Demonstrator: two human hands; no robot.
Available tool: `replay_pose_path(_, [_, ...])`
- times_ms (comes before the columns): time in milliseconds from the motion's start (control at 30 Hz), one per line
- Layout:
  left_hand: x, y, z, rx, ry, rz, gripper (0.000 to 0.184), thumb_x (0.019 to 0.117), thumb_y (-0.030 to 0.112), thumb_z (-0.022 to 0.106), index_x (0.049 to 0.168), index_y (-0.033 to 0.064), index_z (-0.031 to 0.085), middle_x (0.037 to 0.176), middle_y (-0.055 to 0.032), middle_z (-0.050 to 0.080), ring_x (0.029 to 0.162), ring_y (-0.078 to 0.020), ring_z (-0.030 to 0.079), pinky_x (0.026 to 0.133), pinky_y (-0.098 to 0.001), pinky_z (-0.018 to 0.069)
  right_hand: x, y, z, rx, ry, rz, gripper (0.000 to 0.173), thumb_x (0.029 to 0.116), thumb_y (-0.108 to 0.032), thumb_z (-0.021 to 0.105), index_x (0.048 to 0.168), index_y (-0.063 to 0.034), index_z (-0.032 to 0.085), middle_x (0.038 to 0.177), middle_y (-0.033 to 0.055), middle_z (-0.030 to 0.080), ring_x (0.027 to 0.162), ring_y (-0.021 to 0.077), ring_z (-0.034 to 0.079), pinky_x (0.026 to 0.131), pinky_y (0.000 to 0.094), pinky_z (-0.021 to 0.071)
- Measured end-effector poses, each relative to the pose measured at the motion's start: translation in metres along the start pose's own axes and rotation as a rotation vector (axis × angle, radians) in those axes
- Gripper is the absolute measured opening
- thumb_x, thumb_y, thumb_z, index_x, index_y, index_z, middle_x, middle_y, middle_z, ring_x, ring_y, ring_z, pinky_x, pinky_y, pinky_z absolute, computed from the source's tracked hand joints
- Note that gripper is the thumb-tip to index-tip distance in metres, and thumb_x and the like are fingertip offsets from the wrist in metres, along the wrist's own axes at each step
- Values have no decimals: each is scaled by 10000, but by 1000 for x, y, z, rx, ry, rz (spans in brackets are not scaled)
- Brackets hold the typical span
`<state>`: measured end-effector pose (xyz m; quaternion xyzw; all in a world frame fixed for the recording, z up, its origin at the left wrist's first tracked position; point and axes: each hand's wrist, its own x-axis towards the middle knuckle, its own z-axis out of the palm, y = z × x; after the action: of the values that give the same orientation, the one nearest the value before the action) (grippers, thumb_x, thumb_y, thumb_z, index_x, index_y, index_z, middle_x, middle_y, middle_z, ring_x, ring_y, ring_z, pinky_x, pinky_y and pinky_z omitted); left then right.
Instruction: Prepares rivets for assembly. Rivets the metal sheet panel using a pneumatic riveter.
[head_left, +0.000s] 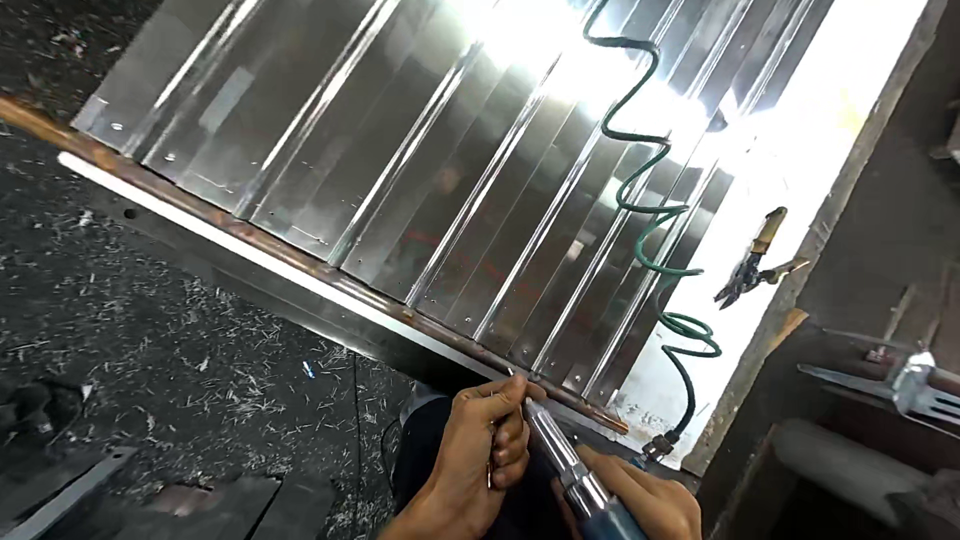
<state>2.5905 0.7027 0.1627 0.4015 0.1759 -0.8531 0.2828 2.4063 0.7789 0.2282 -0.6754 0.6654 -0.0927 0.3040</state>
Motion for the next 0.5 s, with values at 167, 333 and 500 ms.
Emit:
replay_pose_path(167, [59, 6, -18, 192, 170, -73, 320, 1090, 232, 478, 1079, -6, 692, 504, 43, 353, 350, -34, 320, 318, -185, 287, 42, 28, 30, -53, -91, 161, 275, 857, -460, 729, 1053, -270, 755, 760, -51, 724, 644, 139, 700, 516, 431, 570])
replay_pose_path(333, [65, 25, -38, 441, 301, 8, 244, 1060, 195, 560, 1054, 19, 728, 496, 39, 341, 362, -42, 297, 333, -199, 261, 71, 41, 53, -98, -200, 244, 275, 848, -476, 706, 1010, -260, 759, 725, -32, 713, 661, 171, 708, 543, 460, 564])
replay_pose_path(500, [50, 70, -37, 436, 316, 115, 255, 1056, 162, 541, 1075, 24, 755, 487, 38, 335, 360, -35, 290, 332, -193, 267, 89, 33, 54, -95, -261, 293, 272, 851, -495, 697, 966, -254, 751, 704, -36, 705, 648, 172, 705, 532, 454, 553])
